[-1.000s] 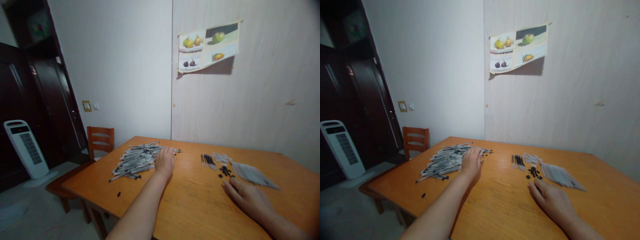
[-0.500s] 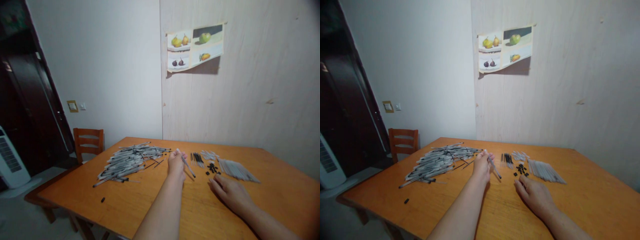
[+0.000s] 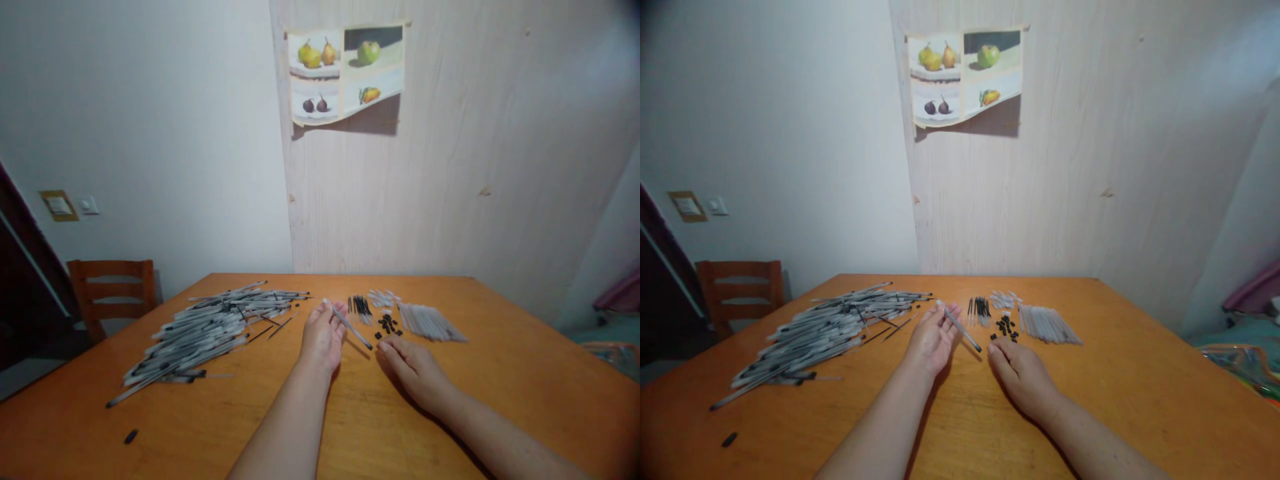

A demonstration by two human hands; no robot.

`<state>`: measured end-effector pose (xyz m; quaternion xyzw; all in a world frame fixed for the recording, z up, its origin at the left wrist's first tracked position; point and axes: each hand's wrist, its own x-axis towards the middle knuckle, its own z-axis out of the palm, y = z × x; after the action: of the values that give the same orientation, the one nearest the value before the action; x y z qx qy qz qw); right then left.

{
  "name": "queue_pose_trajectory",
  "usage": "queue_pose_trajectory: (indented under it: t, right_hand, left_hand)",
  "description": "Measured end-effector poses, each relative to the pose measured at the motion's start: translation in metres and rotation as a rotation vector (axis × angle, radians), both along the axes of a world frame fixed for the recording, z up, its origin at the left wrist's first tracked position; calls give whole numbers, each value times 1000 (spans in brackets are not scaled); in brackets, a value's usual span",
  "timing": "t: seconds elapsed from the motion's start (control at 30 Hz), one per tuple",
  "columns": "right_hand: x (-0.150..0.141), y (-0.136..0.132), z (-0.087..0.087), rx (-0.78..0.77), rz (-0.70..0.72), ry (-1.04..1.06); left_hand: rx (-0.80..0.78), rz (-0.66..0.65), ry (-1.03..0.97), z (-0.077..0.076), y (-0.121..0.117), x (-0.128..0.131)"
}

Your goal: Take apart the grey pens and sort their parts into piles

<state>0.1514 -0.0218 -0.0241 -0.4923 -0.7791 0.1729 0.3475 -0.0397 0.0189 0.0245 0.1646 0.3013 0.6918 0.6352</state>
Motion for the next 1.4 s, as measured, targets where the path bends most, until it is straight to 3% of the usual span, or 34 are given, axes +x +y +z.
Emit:
queue_pose_trajectory:
  t: [0.2, 0.5, 0.83, 0.93, 1.07, 1.2, 1.4]
  right_hand:
    - [-7, -7, 3, -84, 88, 108]
    - [-9, -7, 2, -141, 58, 235]
    - [-9, -10, 5, -157, 112, 202]
    - [-8, -11, 8, -126, 68, 233]
    - [-4, -8, 14, -102, -7, 381]
    - [-1, -3, 11, -246, -5, 662]
    - [-2, 1, 5, -326, 23, 811]
  left_hand:
    - [25, -18, 14, 1, -7, 5]
    - [77, -75, 53, 2, -11, 8]
    - [104, -158, 100, -6, -16, 18]
    - [129, -172, 147, -5, -18, 18]
    - [122, -328, 316, -4, -27, 24]
    - [90, -524, 491, -6, -39, 34]
    - [90, -569, 649, -13, -43, 42]
